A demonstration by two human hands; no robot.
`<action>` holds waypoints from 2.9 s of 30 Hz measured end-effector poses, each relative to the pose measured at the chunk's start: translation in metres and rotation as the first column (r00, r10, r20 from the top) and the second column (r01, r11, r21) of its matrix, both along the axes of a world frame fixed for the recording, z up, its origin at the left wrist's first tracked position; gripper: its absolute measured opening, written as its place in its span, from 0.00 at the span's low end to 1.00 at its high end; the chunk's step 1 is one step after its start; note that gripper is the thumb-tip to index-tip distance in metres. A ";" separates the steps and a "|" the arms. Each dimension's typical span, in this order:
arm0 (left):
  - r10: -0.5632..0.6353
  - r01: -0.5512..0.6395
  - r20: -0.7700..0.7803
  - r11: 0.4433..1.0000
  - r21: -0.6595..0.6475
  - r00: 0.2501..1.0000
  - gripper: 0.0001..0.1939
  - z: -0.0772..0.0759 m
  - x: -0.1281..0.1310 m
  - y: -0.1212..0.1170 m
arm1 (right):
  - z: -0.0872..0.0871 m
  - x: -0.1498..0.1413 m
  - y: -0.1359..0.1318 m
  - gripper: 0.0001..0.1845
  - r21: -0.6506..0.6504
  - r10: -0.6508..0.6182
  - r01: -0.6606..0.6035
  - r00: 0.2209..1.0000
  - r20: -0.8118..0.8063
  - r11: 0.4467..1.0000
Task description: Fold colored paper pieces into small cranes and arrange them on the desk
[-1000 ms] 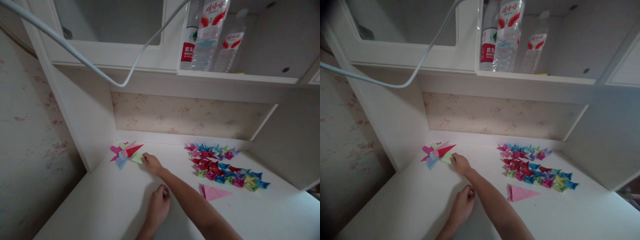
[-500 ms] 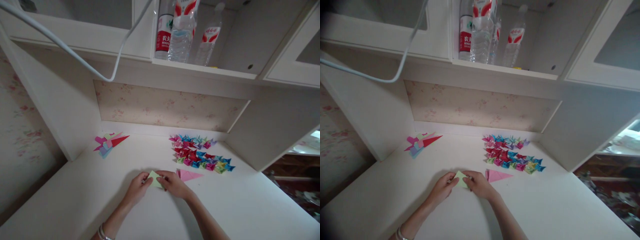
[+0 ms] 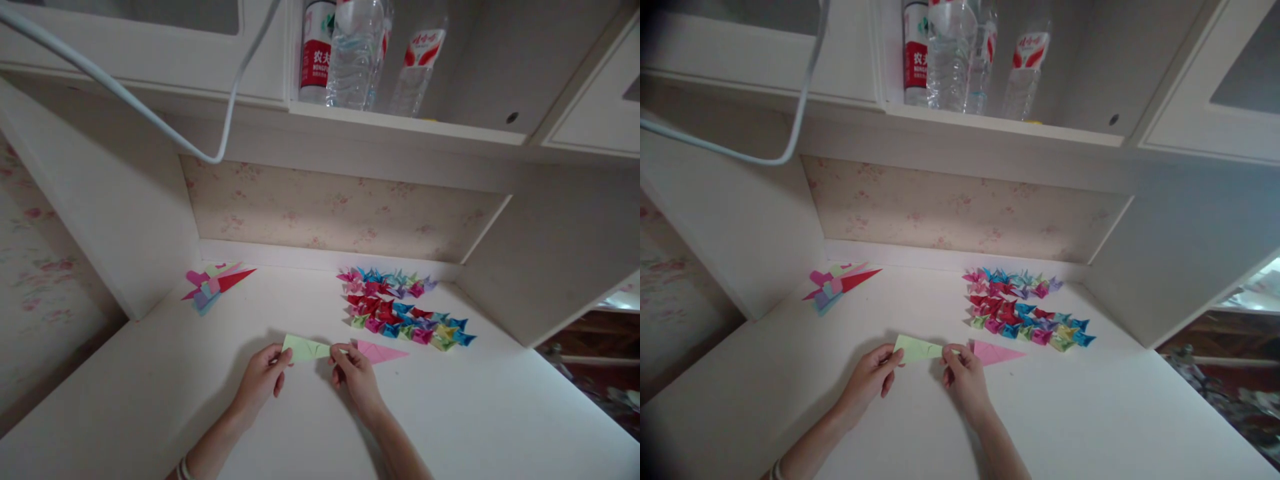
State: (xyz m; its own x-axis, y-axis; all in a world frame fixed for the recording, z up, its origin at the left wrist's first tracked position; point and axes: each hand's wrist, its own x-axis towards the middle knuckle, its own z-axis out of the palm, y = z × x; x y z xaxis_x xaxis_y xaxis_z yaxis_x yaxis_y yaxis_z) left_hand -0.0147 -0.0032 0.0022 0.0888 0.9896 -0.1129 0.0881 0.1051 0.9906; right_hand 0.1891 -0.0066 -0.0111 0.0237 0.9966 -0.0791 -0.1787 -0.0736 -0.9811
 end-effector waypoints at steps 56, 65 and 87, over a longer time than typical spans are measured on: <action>-0.130 0.131 0.025 0.990 -0.058 0.991 0.19 -0.007 -0.007 0.004 | -0.006 0.001 0.006 0.17 -0.042 -0.040 0.037 0.997 -0.073 0.998; -0.098 0.113 0.131 0.987 -0.113 0.987 0.17 -0.005 -0.010 0.005 | -0.007 0.000 0.002 0.18 -0.029 -0.098 0.097 0.995 -0.022 0.995; -0.081 0.118 0.241 0.983 -0.142 0.967 0.15 0.004 -0.010 0.004 | -0.006 0.001 0.003 0.19 -0.019 -0.097 0.096 0.995 -0.030 0.995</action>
State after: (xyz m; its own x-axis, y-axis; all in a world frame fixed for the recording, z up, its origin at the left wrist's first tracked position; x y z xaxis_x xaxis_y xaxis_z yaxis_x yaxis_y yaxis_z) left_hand -0.0251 0.0008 0.0060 0.2281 0.9467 -0.2274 -0.1261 0.2603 0.9573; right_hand 0.1900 -0.0032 -0.0166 0.1168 0.9883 -0.0985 -0.2162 -0.0715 -0.9737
